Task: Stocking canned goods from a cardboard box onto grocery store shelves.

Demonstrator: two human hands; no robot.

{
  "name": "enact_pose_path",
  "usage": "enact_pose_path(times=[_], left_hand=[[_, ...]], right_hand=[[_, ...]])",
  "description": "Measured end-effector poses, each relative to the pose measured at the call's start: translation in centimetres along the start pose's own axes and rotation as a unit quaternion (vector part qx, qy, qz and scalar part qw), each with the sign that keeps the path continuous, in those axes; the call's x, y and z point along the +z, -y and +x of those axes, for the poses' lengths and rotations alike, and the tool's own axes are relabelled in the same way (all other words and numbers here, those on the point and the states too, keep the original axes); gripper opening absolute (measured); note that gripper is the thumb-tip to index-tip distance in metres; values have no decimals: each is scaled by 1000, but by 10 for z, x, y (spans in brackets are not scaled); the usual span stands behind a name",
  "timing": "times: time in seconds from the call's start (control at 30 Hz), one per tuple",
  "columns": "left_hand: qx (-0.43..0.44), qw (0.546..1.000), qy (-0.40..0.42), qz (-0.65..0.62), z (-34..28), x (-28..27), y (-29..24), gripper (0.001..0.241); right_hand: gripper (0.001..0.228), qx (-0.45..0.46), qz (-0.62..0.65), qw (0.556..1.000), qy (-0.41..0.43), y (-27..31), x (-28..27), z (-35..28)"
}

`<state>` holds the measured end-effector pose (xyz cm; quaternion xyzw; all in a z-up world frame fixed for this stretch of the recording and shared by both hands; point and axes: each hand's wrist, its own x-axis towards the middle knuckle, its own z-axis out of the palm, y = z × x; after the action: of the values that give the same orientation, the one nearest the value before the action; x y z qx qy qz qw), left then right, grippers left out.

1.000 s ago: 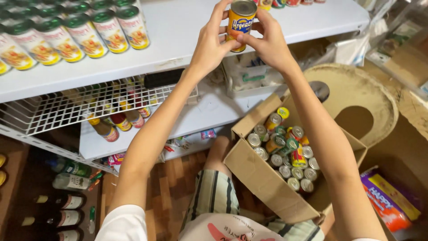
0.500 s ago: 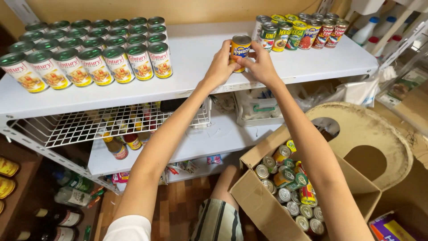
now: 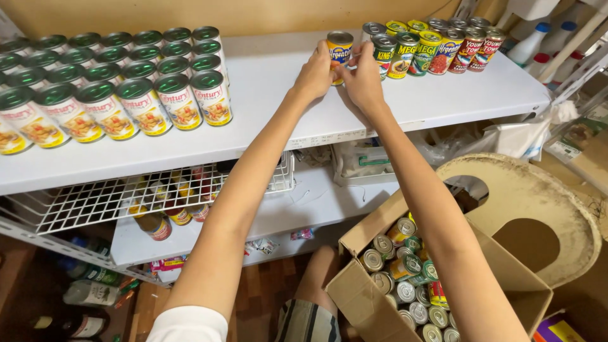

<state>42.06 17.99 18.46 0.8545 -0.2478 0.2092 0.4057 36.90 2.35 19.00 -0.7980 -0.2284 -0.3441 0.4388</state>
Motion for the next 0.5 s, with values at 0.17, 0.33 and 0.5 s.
enact_pose_path(times=[0.17, 0.33, 0.5], left_hand=[[-4, 999, -11, 47, 35, 13, 16, 58], [-3, 999, -26, 40, 54, 27, 26, 55], [-9, 999, -49, 8, 45, 32, 18, 53]], right_hand=[[26, -78, -121, 989, -9, -24, 13, 0], [42, -49, -137, 989, 31, -10, 11, -4], [53, -29, -146, 988, 51, -15, 12, -6]])
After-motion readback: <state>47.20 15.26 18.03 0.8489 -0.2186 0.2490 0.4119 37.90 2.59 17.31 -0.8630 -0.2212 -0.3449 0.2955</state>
